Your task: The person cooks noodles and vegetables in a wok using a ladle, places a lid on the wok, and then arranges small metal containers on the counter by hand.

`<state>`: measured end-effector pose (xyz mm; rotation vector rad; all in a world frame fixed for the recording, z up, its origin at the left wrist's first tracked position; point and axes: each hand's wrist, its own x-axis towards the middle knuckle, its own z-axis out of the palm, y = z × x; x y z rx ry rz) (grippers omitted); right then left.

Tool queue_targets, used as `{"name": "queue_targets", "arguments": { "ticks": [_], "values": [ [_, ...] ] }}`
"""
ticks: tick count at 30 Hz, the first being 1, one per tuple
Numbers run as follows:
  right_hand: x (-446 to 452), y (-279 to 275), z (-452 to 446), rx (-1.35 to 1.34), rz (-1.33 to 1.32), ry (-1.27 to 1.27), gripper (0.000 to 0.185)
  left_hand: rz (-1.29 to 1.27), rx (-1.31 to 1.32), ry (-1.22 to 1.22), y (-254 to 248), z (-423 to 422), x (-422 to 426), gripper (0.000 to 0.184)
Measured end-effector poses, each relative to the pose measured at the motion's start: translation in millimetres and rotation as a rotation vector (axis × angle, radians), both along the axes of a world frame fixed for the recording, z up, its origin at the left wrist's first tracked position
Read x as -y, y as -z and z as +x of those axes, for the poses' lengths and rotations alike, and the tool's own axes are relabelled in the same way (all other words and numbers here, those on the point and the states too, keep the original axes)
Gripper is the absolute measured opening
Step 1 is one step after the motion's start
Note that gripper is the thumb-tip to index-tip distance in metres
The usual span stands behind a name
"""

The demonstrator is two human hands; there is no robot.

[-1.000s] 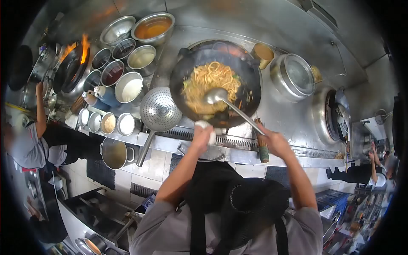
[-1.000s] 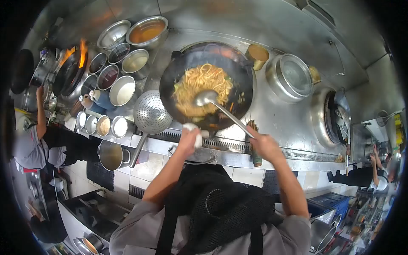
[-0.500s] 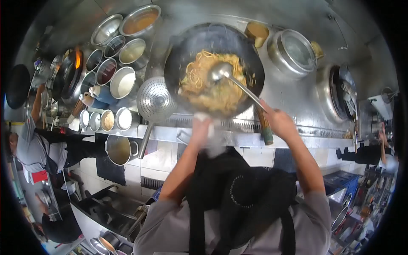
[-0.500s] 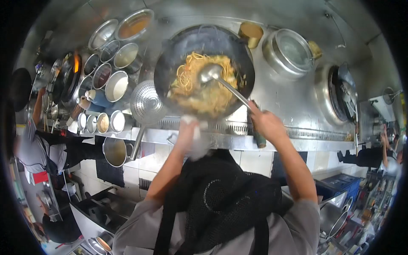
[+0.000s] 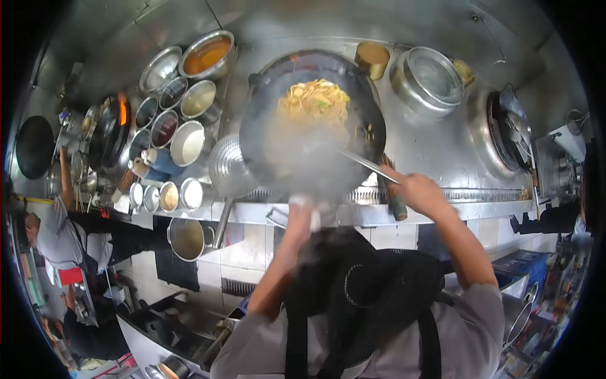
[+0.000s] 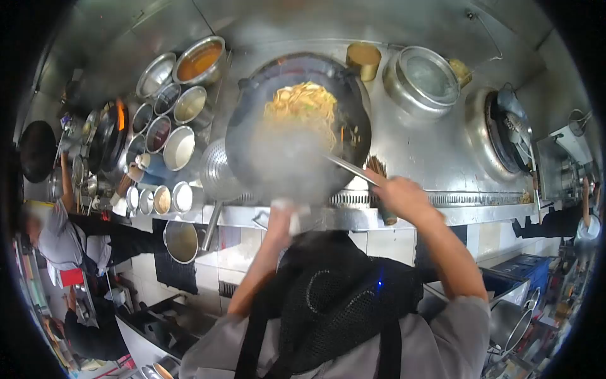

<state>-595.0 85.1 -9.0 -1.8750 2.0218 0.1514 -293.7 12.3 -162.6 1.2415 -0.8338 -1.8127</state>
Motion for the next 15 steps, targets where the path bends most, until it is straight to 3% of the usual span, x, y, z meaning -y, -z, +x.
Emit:
{"name": "queue_targets", "arguments": {
  "ticks": [3, 4, 5, 6, 9, 11, 13, 15],
  "values": [
    [-0.4, -9.9, -24.5, -0.054, -0.094, 0.023, 0.054, -0.058, -0.039, 0.022, 25.5, 3.7, -6.2, 0.035],
    [13.9, -11.6, -0.2, -0.011, -0.096, 0.112, 0.053, 0.147, -0.025, 0.027, 23.6, 1.0, 7.6, 0.036],
    [20.0, 8.1, 7.1, -0.007, -0.085, 0.105, 0.053, 0.157, -0.022, 0.02, 31.0, 0.1, 26.4, 0.036],
    [22.8, 40.3, 14.2, 0.02, -0.126, 0.055, 0.052, -0.163, 0.309, 0.349, 44.9, 4.7, 40.3, 0.038],
    [7.0, 13.7, 12.9, 0.053, -0.098, -0.024, 0.053, -0.468, 0.528, 0.553, 56.7, 0.8, 17.2, 0.046],
    [-10.7, -17.1, -14.5, -0.024, -0.019, -0.025, 0.054, -0.07, -0.003, 0.017, 31.8, 2.9, -22.4, 0.041],
    [6.1, -32.3, -7.8, -0.028, -0.048, 0.02, 0.053, 0.064, -0.049, 0.001, 3.2, -7.2, 0.8, 0.039],
    [16.5, -8.7, 12.1, -0.015, -0.053, 0.075, 0.052, 0.222, -0.078, -0.01, -14.4, -13.8, 20.9, 0.036]
  ]
}}
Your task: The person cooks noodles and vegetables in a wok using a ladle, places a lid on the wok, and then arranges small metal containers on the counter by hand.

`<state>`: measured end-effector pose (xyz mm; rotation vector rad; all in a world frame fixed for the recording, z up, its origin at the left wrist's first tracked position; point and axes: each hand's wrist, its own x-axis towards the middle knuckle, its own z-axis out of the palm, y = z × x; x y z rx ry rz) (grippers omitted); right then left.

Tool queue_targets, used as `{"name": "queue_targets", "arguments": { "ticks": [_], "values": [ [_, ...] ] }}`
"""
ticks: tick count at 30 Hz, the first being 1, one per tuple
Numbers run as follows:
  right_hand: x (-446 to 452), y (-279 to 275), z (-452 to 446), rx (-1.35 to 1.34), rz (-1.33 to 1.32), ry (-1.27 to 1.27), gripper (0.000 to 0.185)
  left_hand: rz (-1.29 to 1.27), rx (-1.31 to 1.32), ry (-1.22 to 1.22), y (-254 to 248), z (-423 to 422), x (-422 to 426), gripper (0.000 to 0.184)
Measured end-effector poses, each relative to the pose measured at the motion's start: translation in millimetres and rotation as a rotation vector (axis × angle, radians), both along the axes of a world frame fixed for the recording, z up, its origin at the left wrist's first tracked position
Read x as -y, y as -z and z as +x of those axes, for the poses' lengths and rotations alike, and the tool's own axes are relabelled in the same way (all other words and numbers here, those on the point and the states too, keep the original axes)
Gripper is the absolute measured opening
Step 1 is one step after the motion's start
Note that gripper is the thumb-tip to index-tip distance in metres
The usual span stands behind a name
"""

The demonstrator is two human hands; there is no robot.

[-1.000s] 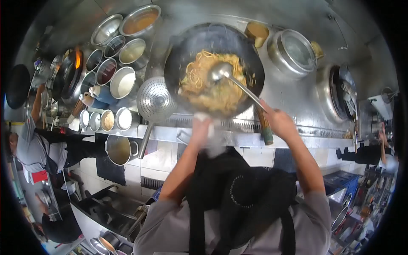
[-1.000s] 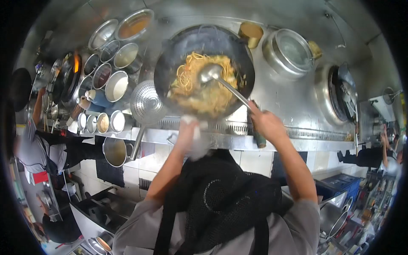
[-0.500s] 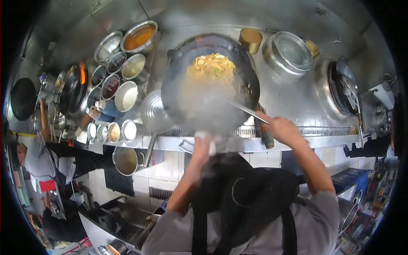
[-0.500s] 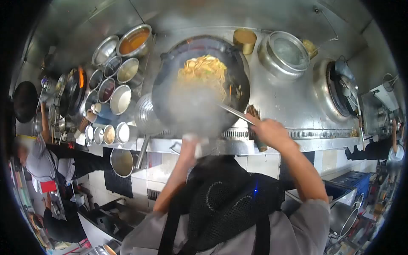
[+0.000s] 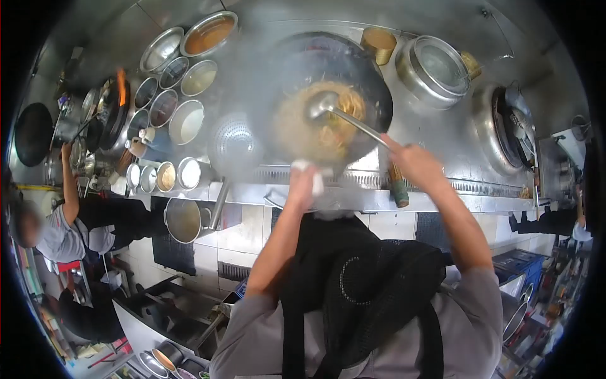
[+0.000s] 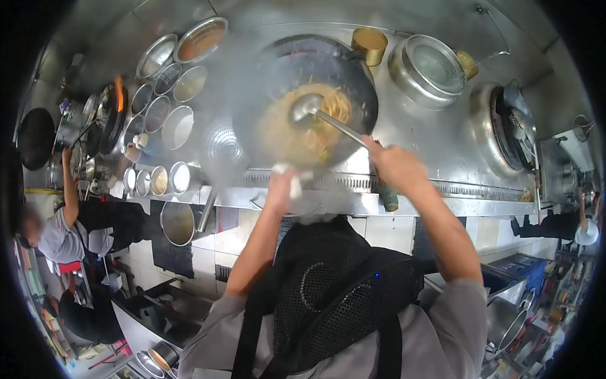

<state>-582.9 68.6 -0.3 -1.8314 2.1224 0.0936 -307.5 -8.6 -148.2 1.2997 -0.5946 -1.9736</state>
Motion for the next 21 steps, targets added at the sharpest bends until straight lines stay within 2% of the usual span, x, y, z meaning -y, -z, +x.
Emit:
{"name": "queue_targets", "arguments": {
  "ticks": [1, 2, 4, 5, 6, 8, 9, 10, 11, 13, 14, 15, 16, 17, 19, 20, 21],
  "values": [
    [10.7, 35.1, 8.5, 0.0, -0.01, -0.024, 0.052, 0.013, 0.131, 0.116, -7.9, -8.8, 16.6, 0.036],
    [17.0, 52.0, 12.2, -0.005, -0.027, -0.05, 0.051, -0.008, 0.147, 0.149, 3.5, -5.8, 12.4, 0.041],
    [-2.9, 32.9, -2.2, 0.05, -0.069, -0.082, 0.051, -0.052, 0.181, 0.215, 25.8, 0.1, 4.4, 0.052],
    [-17.0, 12.5, -15.4, 0.017, 0.004, -0.085, 0.051, -0.044, 0.06, -0.004, 20.6, 5.0, -27.4, 0.057],
    [-25.9, -4.2, -26.3, -0.012, 0.076, -0.083, 0.051, -0.216, -0.015, 0.041, 15.1, 12.5, -39.0, 0.068],
    [-19.6, -9.5, -31.9, -0.052, 0.129, -0.064, 0.051, -0.319, 0.016, 0.024, 14.1, 10.2, -34.0, 0.055],
    [-10.6, 4.1, -20.7, -0.015, 0.033, -0.053, 0.051, -0.287, 0.03, 0.03, 19.6, 15.3, -29.0, 0.055],
    [4.1, 20.3, -13.4, 0.011, -0.085, -0.041, 0.051, -0.665, 0.479, 0.388, 27.8, 12.4, 2.0, 0.046],
    [19.3, 59.5, -10.0, -0.018, -0.12, -0.092, 0.053, -1.037, 0.929, 0.747, 37.4, 9.4, 18.9, 0.038],
    [6.9, 50.7, 4.2, 0.036, -0.111, -0.095, 0.054, -1.001, 0.834, 0.664, 48.8, 9.7, 13.8, 0.032],
    [1.4, 42.1, 6.4, 0.087, -0.102, -0.095, 0.055, -0.504, 0.392, 0.469, 45.7, 5.1, 4.9, 0.031],
    [-12.5, 32.0, -7.6, 0.09, -0.069, -0.118, 0.055, -0.042, 0.019, 0.082, 26.1, -1.6, -4.4, 0.029],
    [-19.5, 33.4, -23.8, 0.082, -0.084, -0.112, 0.055, -0.146, -0.028, -0.103, 23.3, -5.4, -29.9, 0.026],
    [-23.8, 38.1, -41.4, 0.071, -0.106, -0.094, 0.055, -0.244, 0.004, -0.102, 10.9, -11.9, -30.9, 0.025],
    [-22.3, 43.4, -42.3, 0.089, -0.125, -0.027, 0.051, -0.241, 0.052, -0.019, 33.9, -7.7, -29.5, 0.024],
    [-24.4, 48.9, -28.7, 0.102, -0.105, -0.025, 0.051, -0.161, 0.053, 0.054, 61.6, -3.5, -10.8, 0.024],
    [-17.6, 52.3, -18.0, 0.122, -0.168, 0.025, 0.049, -0.121, -0.017, 0.114, 56.5, -7.1, 6.3, 0.021]
  ]
}}
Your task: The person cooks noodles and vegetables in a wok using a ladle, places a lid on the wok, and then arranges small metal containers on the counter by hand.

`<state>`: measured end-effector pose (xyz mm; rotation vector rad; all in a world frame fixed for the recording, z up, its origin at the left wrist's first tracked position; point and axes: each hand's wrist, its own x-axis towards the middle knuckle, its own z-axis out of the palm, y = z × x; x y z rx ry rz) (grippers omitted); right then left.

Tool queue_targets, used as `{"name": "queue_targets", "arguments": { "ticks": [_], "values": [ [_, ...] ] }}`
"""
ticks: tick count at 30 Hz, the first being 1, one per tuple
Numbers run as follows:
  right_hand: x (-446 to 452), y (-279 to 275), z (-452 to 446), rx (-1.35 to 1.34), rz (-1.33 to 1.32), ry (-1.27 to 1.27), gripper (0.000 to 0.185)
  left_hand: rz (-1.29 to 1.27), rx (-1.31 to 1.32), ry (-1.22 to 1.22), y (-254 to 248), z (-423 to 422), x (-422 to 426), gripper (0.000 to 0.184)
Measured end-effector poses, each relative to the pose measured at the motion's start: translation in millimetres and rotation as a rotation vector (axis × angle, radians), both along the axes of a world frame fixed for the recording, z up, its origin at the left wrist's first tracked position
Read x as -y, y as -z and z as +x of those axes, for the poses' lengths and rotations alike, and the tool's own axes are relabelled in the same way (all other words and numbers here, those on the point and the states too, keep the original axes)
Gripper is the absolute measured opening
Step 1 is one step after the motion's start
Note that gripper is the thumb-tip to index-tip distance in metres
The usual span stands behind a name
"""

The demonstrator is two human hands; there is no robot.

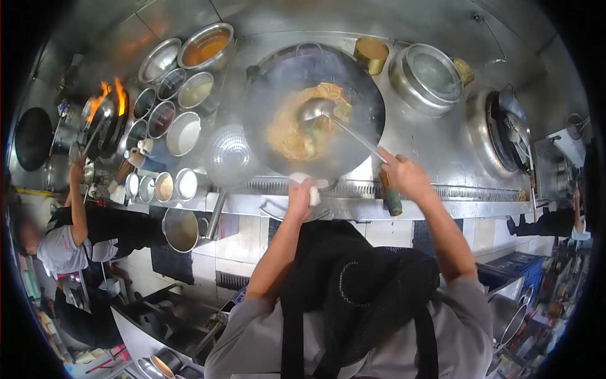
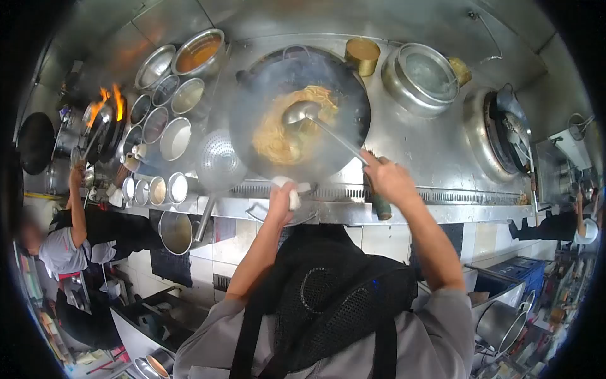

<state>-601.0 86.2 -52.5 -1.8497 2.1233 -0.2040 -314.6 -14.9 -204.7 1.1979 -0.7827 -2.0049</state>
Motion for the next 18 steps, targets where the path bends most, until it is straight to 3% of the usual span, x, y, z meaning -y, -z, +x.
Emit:
{"name": "queue_targets", "arguments": {
  "ticks": [3, 5, 7, 10, 11, 13, 15, 16, 17, 18],
  "values": [
    [6.9, 3.0, 9.4, 0.04, -0.11, 0.065, 0.042, 0.054, 0.073, -0.114, -17.2, -27.1, 10.8, 0.019],
    [7.8, -4.5, -8.4, 0.188, -0.129, -0.004, 0.044, -0.014, -0.045, -0.09, -21.6, -30.3, 8.2, 0.02],
    [-15.8, -72.5, -17.1, 0.4, 0.094, 0.052, 0.046, -0.102, -0.015, -0.181, -74.0, -23.0, -18.6, 0.02],
    [-25.7, -133.7, -21.5, 0.474, 0.535, 0.104, 0.046, 0.046, -0.016, -0.119, -71.8, -12.9, -0.1, 0.008],
    [-31.0, -106.3, -26.2, 0.431, 0.379, -0.063, 0.045, 0.026, -0.03, -0.101, -61.8, -11.8, 8.9, 0.008],
    [-16.2, -79.5, -7.5, 0.263, 0.23, -0.104, 0.044, 0.059, -0.104, -0.08, -38.3, -10.1, 0.3, 0.014],
    [-12.3, -27.8, -7.7, 0.253, 0.156, -0.073, 0.043, -0.012, 0.016, -0.185, -10.8, -9.1, -32.9, 0.026],
    [-12.7, -12.8, -7.5, 0.249, 0.081, -0.04, 0.043, -0.025, -0.009, -0.079, 20.2, 6.3, -43.5, 0.035],
    [-14.8, -21.2, -12.4, 0.251, 0.074, -0.039, 0.043, 0.018, 0.022, -0.008, 32.8, 19.2, -50.3, 0.035],
    [-18.1, -42.6, -21.1, 0.247, 0.133, -0.119, 0.043, -0.014, -0.015, -0.023, 10.7, 17.6, -50.7, 0.037]
  ]
}}
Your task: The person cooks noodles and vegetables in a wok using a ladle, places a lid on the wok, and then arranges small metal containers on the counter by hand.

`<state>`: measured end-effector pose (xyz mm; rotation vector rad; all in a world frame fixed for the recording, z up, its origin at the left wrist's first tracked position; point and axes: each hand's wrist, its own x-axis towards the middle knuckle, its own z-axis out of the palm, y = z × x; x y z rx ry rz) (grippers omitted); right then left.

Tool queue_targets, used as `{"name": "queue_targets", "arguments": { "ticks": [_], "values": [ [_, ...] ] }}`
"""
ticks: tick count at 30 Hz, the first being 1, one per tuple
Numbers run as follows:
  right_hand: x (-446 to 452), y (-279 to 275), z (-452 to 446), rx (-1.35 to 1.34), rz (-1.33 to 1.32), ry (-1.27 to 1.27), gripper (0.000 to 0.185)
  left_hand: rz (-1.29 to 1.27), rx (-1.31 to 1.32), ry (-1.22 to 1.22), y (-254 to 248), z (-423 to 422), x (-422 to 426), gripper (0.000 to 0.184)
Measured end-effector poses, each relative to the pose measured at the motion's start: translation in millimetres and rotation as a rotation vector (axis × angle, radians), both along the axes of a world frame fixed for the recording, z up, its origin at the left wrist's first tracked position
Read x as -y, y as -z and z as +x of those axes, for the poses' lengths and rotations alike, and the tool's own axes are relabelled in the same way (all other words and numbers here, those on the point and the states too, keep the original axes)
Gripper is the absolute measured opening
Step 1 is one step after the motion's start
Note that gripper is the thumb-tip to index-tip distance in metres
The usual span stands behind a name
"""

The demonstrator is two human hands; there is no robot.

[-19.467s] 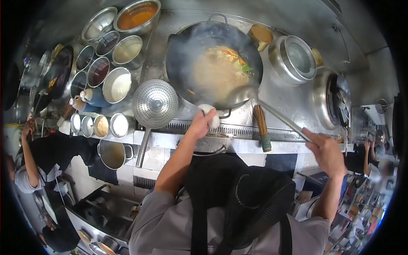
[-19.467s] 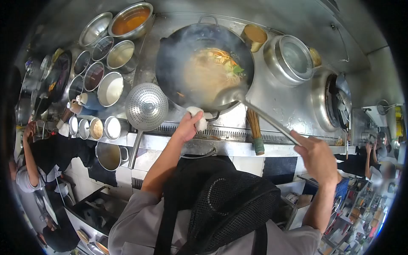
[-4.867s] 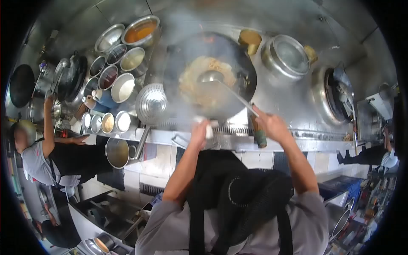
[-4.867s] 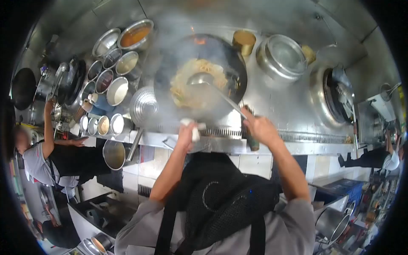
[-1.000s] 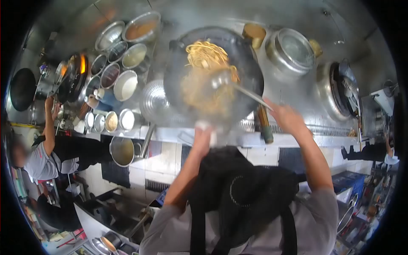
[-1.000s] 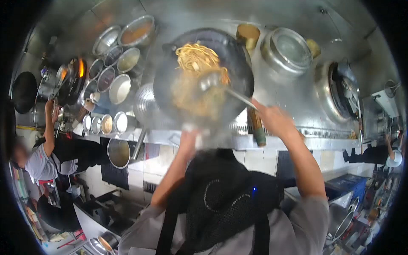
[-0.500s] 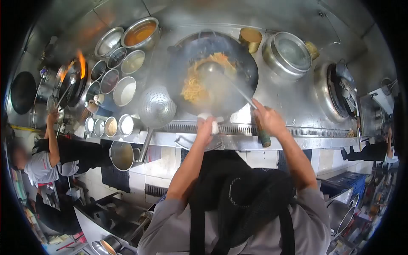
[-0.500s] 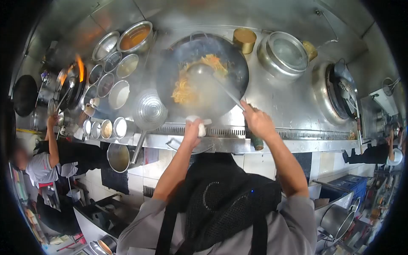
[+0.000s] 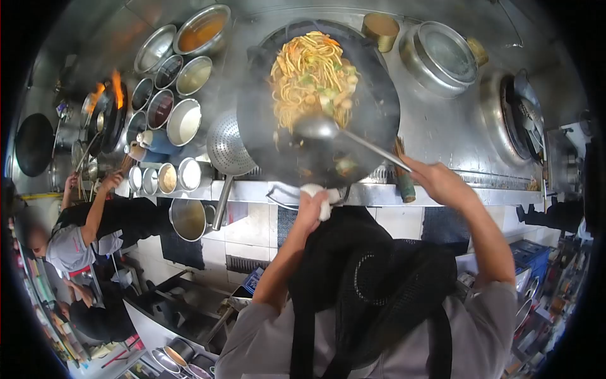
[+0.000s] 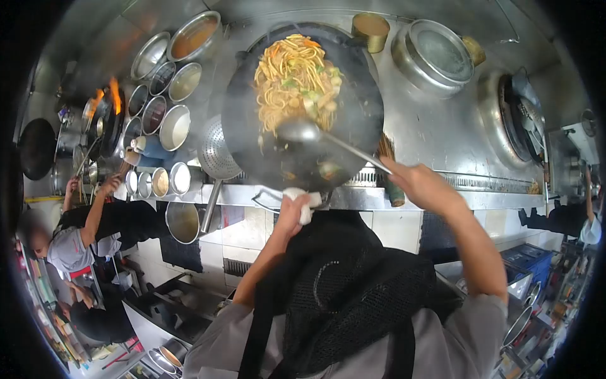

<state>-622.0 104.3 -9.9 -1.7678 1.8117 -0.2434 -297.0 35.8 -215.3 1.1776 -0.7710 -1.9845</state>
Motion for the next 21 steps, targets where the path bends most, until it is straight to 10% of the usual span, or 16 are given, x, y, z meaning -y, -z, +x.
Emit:
{"name": "queue_targets", "arguments": {
  "ticks": [3, 5, 11, 16, 21],
  "values": [
    [12.3, -89.7, -3.6, 0.043, 0.449, 0.009, 0.045, 0.109, 0.067, -0.055, -54.6, -11.5, 16.1, 0.037],
    [8.9, -54.7, -24.9, 0.106, -0.014, -0.165, 0.045, 0.125, -0.065, -0.008, -86.7, -20.1, 57.8, 0.033],
    [17.8, -21.5, 13.0, -0.133, 0.002, 0.022, 0.045, 0.021, 0.024, 0.024, 9.3, 4.0, 9.9, 0.034],
    [7.5, -57.6, -14.7, -0.054, 0.123, -0.115, 0.048, 0.141, 0.056, 0.031, -84.0, -1.9, 39.2, 0.032],
    [30.4, 46.7, 2.1, -0.19, -0.158, 0.024, 0.05, 0.117, -0.027, -0.081, -45.6, -12.1, 29.8, 0.025]
  ]
}}
